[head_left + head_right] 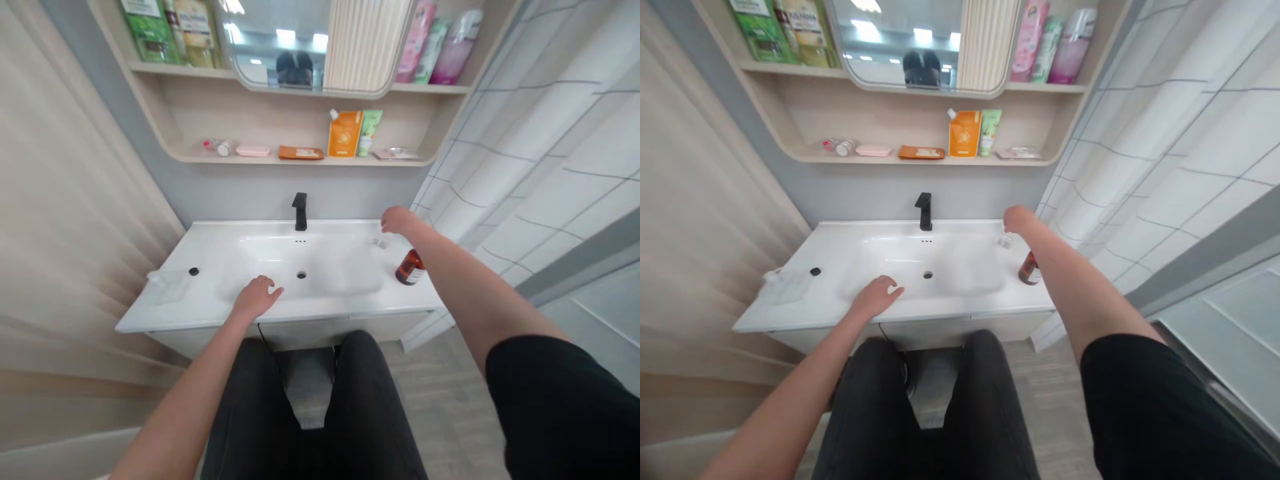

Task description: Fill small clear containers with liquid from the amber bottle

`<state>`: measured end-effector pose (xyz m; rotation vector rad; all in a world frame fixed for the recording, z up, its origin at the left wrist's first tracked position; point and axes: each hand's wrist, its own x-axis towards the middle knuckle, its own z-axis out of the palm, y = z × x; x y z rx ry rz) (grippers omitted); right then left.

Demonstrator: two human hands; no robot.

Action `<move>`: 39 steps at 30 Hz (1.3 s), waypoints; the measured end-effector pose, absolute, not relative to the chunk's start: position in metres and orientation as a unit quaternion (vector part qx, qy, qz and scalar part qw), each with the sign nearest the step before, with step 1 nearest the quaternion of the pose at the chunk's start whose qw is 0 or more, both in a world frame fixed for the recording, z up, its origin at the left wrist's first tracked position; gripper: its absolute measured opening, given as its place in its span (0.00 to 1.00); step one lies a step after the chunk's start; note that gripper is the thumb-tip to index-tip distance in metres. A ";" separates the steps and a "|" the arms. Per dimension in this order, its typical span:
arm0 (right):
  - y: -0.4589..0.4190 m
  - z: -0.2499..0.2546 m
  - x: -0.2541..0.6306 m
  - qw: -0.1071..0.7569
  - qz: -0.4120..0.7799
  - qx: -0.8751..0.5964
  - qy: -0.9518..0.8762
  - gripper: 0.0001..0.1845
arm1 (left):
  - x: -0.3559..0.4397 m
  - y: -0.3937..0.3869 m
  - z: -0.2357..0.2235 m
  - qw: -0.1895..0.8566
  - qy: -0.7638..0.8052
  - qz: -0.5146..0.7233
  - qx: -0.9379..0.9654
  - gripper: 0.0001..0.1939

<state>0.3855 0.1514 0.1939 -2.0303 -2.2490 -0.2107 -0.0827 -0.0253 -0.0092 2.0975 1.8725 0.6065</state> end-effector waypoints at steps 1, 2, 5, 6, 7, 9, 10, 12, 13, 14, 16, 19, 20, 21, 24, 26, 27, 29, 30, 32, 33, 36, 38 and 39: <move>0.151 0.198 0.373 0.023 -0.052 -0.652 -0.756 0.04 | -0.084 -0.025 -0.008 0.135 0.644 0.210 0.723 0.21; 0.147 0.201 0.359 0.024 -0.043 -0.624 -0.780 0.05 | -0.085 -0.025 -0.007 0.138 0.641 0.214 0.724 0.21; 0.123 0.201 0.312 0.086 -0.005 -0.521 -0.849 0.10 | -0.083 -0.026 -0.001 0.164 0.604 0.251 0.738 0.18; 0.111 0.198 0.295 0.105 0.011 -0.483 -0.869 0.11 | -0.080 -0.026 0.003 0.183 0.586 0.274 0.741 0.19; 0.098 0.193 0.278 0.117 0.026 -0.446 -0.887 0.10 | -0.075 -0.026 0.007 0.212 0.566 0.299 0.739 0.22; 0.075 0.181 0.244 0.133 0.059 -0.384 -0.912 0.10 | -0.059 -0.025 0.015 0.284 0.521 0.352 0.724 0.34; 0.064 0.175 0.228 0.142 0.076 -0.363 -0.918 0.11 | -0.049 -0.024 0.019 0.320 0.497 0.377 0.713 0.42; 0.048 0.164 0.203 0.151 0.108 -0.335 -0.924 0.11 | -0.030 -0.021 0.022 0.373 0.463 0.421 0.685 0.49; 0.043 0.158 0.194 0.157 0.121 -0.329 -0.923 0.11 | -0.023 -0.019 0.022 0.391 0.457 0.441 0.666 0.48; 0.039 0.152 0.188 0.167 0.135 -0.330 -0.919 0.13 | -0.017 -0.018 0.020 0.404 0.456 0.459 0.646 0.46; 0.033 0.136 0.183 0.215 0.171 -0.358 -0.893 0.25 | -0.010 -0.015 0.015 0.418 0.460 0.493 0.608 0.41; 0.028 0.099 0.186 0.322 0.275 -0.420 -0.803 0.49 | -0.011 -0.012 0.005 0.421 0.452 0.538 0.574 0.40; 0.026 0.084 0.188 0.340 0.330 -0.428 -0.769 0.54 | -0.012 -0.011 0.003 0.425 0.446 0.551 0.563 0.40; 0.024 0.069 0.189 0.349 0.395 -0.425 -0.736 0.56 | -0.013 -0.010 0.001 0.431 0.440 0.559 0.555 0.41; 0.017 0.031 0.188 0.370 0.541 -0.361 -0.664 0.49 | -0.018 -0.008 -0.003 0.458 0.427 0.556 0.547 0.41; 0.013 0.016 0.187 0.390 0.577 -0.324 -0.641 0.41 | -0.021 -0.008 -0.005 0.476 0.417 0.545 0.550 0.41; 0.012 0.012 0.186 0.398 0.584 -0.315 -0.633 0.38 | -0.023 -0.008 -0.005 0.486 0.409 0.541 0.551 0.41; 0.011 0.007 0.186 0.410 0.589 -0.315 -0.621 0.35 | -0.026 -0.008 -0.006 0.508 0.383 0.546 0.545 0.40; 0.010 0.007 0.187 0.411 0.590 -0.319 -0.618 0.35 | -0.027 -0.008 -0.006 0.518 0.371 0.551 0.539 0.40; 0.011 0.006 0.188 0.402 0.592 -0.326 -0.617 0.34 | -0.028 -0.009 -0.004 0.528 0.361 0.559 0.528 0.39; 0.011 0.007 0.188 0.393 0.596 -0.328 -0.619 0.33 | -0.028 -0.009 -0.002 0.528 0.362 0.560 0.527 0.37; 0.012 0.007 0.189 0.381 0.610 -0.325 -0.615 0.31 | -0.023 -0.010 0.005 0.532 0.370 0.557 0.519 0.32; 0.012 0.007 0.188 0.390 0.616 -0.317 -0.607 0.30 | -0.017 -0.009 0.009 0.556 0.374 0.560 0.488 0.31; 0.012 0.006 0.188 0.394 0.618 -0.314 -0.603 0.30 | -0.014 -0.009 0.011 0.569 0.373 0.562 0.470 0.31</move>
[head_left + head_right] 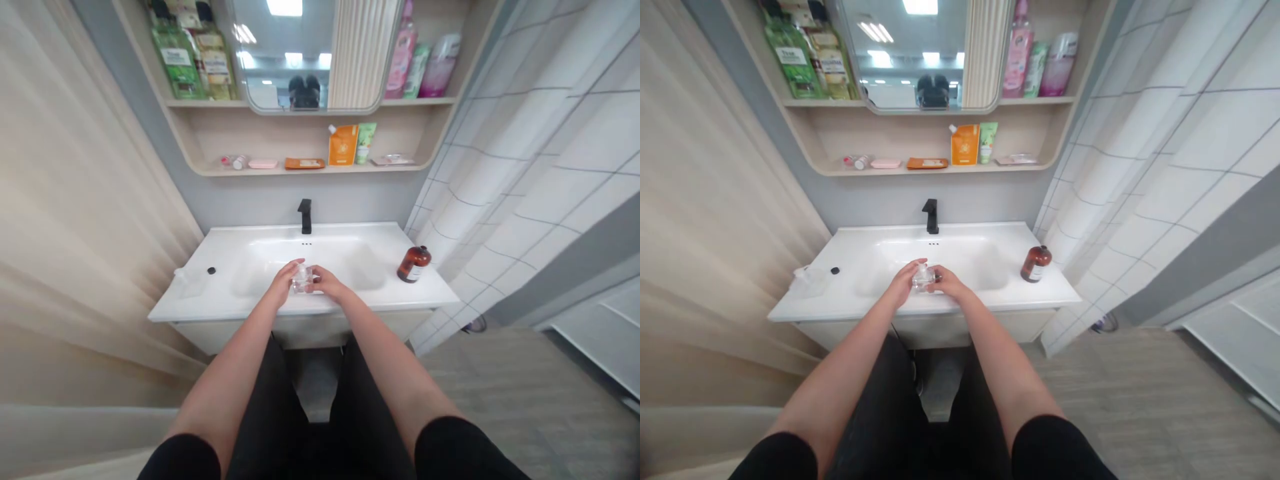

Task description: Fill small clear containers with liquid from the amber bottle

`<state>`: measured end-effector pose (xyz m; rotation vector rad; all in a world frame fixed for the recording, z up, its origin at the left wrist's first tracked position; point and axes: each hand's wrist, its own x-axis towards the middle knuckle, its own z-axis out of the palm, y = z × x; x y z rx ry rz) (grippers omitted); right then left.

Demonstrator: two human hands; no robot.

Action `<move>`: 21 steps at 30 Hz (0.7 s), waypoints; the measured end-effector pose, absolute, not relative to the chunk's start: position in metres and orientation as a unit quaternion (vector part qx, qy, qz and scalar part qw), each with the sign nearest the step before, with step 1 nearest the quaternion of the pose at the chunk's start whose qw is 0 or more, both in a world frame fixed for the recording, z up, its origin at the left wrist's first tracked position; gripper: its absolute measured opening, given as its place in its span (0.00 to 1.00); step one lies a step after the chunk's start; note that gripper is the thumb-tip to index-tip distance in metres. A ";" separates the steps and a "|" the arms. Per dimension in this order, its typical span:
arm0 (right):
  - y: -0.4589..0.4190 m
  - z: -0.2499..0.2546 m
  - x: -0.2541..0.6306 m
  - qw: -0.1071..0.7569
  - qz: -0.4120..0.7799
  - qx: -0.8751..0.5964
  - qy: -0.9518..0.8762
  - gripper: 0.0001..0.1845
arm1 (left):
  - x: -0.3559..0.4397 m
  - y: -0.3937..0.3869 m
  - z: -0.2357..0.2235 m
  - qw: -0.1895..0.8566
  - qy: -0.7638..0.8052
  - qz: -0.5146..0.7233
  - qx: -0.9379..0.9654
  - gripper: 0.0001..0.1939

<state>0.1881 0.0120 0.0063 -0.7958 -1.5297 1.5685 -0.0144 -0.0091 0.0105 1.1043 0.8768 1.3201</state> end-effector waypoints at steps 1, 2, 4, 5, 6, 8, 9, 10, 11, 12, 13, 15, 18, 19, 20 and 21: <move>0.012 0.006 0.188 0.397 0.621 -0.312 -0.600 0.30 | -0.012 -0.009 0.011 0.580 0.371 0.562 0.458 0.31; 0.013 0.005 0.188 0.399 0.623 -0.311 -0.597 0.31 | -0.010 -0.009 0.011 0.586 0.368 0.561 0.455 0.31; 0.015 0.002 0.188 0.397 0.629 -0.314 -0.590 0.32 | -0.009 -0.008 0.010 0.584 0.359 0.556 0.470 0.29; 0.016 0.000 0.189 0.395 0.630 -0.317 -0.588 0.32 | -0.008 -0.008 0.008 0.574 0.358 0.554 0.485 0.27; 0.018 -0.002 0.189 0.393 0.629 -0.322 -0.588 0.33 | -0.009 -0.007 0.007 0.560 0.361 0.552 0.501 0.24; 0.022 -0.005 0.189 0.383 0.620 -0.335 -0.598 0.34 | -0.009 -0.006 0.004 0.526 0.379 0.549 0.528 0.22; 0.023 -0.007 0.189 0.377 0.612 -0.342 -0.605 0.34 | -0.009 -0.006 0.002 0.510 0.392 0.548 0.535 0.22; 0.025 -0.008 0.189 0.370 0.605 -0.347 -0.613 0.33 | -0.009 -0.005 0.002 0.496 0.406 0.549 0.536 0.22; 0.025 -0.009 0.189 0.363 0.600 -0.351 -0.620 0.33 | -0.009 -0.005 0.001 0.485 0.419 0.551 0.534 0.23; 0.026 -0.009 0.189 0.358 0.598 -0.352 -0.625 0.33 | -0.008 -0.005 0.001 0.478 0.430 0.553 0.530 0.24; 0.026 -0.009 0.188 0.356 0.598 -0.353 -0.625 0.33 | -0.008 -0.005 0.002 0.475 0.436 0.554 0.527 0.25; 0.025 -0.009 0.188 0.359 0.601 -0.350 -0.622 0.33 | -0.006 -0.006 0.004 0.480 0.435 0.547 0.530 0.28; 0.022 -0.008 0.187 0.370 0.594 -0.343 -0.627 0.34 | -0.005 -0.009 0.008 0.490 0.426 0.535 0.541 0.30; 0.022 -0.007 0.187 0.371 0.590 -0.341 -0.630 0.33 | -0.004 -0.010 0.009 0.485 0.428 0.539 0.540 0.29; 0.021 -0.007 0.187 0.372 0.588 -0.341 -0.632 0.33 | -0.004 -0.011 0.009 0.478 0.430 0.547 0.536 0.29; 0.021 -0.007 0.186 0.373 0.588 -0.343 -0.630 0.33 | -0.003 -0.012 0.010 0.473 0.430 0.554 0.532 0.29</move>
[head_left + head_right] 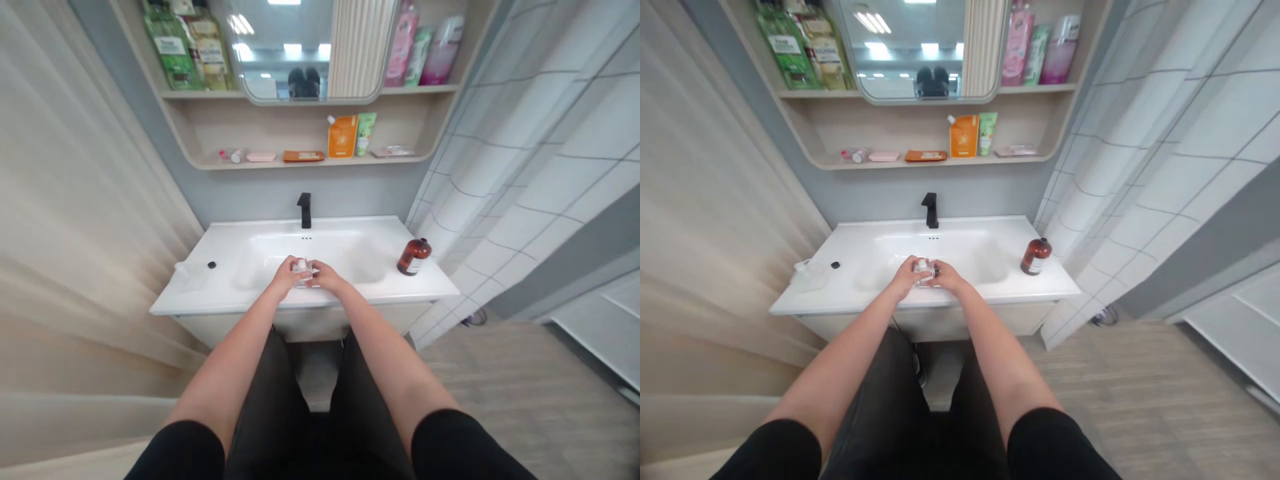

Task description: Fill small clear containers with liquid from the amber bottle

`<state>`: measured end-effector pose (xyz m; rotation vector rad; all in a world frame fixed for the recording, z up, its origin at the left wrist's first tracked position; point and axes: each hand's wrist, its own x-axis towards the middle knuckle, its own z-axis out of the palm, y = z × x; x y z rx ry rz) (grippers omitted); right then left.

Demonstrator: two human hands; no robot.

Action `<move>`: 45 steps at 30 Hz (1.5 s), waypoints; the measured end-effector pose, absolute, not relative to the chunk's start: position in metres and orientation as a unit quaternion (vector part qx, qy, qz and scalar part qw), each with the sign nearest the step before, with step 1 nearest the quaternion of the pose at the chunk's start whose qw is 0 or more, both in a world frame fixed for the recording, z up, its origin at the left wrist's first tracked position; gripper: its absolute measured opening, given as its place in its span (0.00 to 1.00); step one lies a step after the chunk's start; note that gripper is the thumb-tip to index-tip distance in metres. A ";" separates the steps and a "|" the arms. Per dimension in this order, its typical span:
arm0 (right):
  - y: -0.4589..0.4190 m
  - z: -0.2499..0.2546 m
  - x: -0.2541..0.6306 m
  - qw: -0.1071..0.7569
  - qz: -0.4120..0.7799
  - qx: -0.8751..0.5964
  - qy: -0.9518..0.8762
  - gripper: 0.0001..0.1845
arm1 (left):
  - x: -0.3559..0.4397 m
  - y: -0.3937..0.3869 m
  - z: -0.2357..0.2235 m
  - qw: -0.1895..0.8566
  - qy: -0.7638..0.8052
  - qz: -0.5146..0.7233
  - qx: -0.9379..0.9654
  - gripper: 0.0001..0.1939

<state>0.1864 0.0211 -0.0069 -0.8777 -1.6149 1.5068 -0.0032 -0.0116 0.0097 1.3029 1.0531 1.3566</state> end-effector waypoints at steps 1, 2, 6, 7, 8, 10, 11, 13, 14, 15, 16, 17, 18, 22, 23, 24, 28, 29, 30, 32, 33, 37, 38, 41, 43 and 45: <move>0.021 -0.007 0.186 0.373 0.590 -0.346 -0.627 0.32 | -0.003 -0.012 0.010 0.476 0.429 0.556 0.529 0.29; 0.021 -0.006 0.186 0.373 0.592 -0.349 -0.623 0.31 | -0.003 -0.012 0.010 0.485 0.428 0.552 0.526 0.29; 0.020 -0.005 0.186 0.373 0.599 -0.355 -0.613 0.32 | -0.004 -0.010 0.008 0.495 0.431 0.548 0.519 0.30; 0.021 -0.005 0.186 0.373 0.598 -0.355 -0.614 0.32 | -0.004 -0.009 0.007 0.487 0.431 0.555 0.519 0.30; 0.021 -0.005 0.186 0.373 0.596 -0.357 -0.616 0.31 | -0.005 -0.009 0.007 0.485 0.429 0.557 0.520 0.31; 0.022 -0.006 0.186 0.373 0.591 -0.360 -0.618 0.31 | -0.005 -0.008 0.007 0.494 0.425 0.548 0.524 0.31; 0.023 -0.007 0.185 0.373 0.590 -0.361 -0.618 0.31 | -0.006 -0.008 0.007 0.498 0.425 0.545 0.524 0.31; 0.024 -0.008 0.185 0.376 0.590 -0.360 -0.618 0.32 | -0.006 -0.008 0.006 0.494 0.422 0.551 0.524 0.30; 0.024 -0.008 0.184 0.378 0.588 -0.359 -0.618 0.33 | -0.006 -0.008 0.006 0.492 0.420 0.553 0.525 0.31; 0.024 -0.008 0.184 0.379 0.586 -0.358 -0.620 0.33 | -0.006 -0.008 0.005 0.492 0.418 0.553 0.526 0.31; 0.024 -0.009 0.184 0.379 0.584 -0.358 -0.623 0.33 | -0.006 -0.008 0.005 0.495 0.417 0.552 0.526 0.30; 0.024 -0.008 0.184 0.377 0.581 -0.359 -0.626 0.33 | -0.005 -0.008 0.005 0.498 0.415 0.551 0.525 0.30; 0.024 -0.008 0.184 0.374 0.579 -0.360 -0.629 0.32 | -0.005 -0.008 0.006 0.499 0.414 0.554 0.523 0.30; 0.023 -0.007 0.185 0.371 0.579 -0.366 -0.627 0.33 | -0.005 -0.010 0.008 0.500 0.411 0.550 0.528 0.31; 0.023 -0.007 0.185 0.373 0.578 -0.365 -0.627 0.34 | -0.005 -0.010 0.009 0.501 0.414 0.546 0.529 0.31; 0.023 -0.007 0.185 0.376 0.577 -0.364 -0.628 0.34 | -0.005 -0.010 0.010 0.500 0.417 0.546 0.527 0.30; 0.022 -0.007 0.185 0.377 0.581 -0.358 -0.626 0.32 | -0.004 -0.010 0.009 0.491 0.416 0.556 0.526 0.31; 0.023 -0.007 0.185 0.376 0.582 -0.359 -0.625 0.32 | -0.004 -0.010 0.009 0.494 0.415 0.553 0.528 0.31; 0.023 -0.007 0.185 0.376 0.583 -0.360 -0.624 0.32 | -0.004 -0.009 0.008 0.496 0.414 0.552 0.527 0.31; 0.024 -0.008 0.185 0.375 0.580 -0.362 -0.626 0.32 | -0.005 -0.009 0.007 0.495 0.413 0.557 0.524 0.32; 0.025 -0.009 0.185 0.375 0.579 -0.361 -0.627 0.32 | -0.006 -0.009 0.007 0.493 0.412 0.558 0.525 0.32; 0.026 -0.010 0.185 0.372 0.570 -0.363 -0.636 0.30 | -0.006 -0.008 0.006 0.486 0.408 0.552 0.541 0.31; 0.026 -0.010 0.185 0.372 0.566 -0.365 -0.638 0.30 | -0.005 -0.008 0.006 0.473 0.408 0.563 0.542 0.30; 0.026 -0.010 0.185 0.369 0.561 -0.372 -0.641 0.32 | -0.004 -0.010 0.008 0.433 0.398 0.594 0.548 0.32; 0.024 -0.010 0.185 0.370 0.563 -0.372 -0.639 0.33 | -0.005 -0.013 0.013 0.415 0.401 0.588 0.567 0.33; 0.022 -0.008 0.185 0.373 0.564 -0.369 -0.638 0.33 | -0.009 -0.015 0.021 0.393 0.411 0.573 0.590 0.31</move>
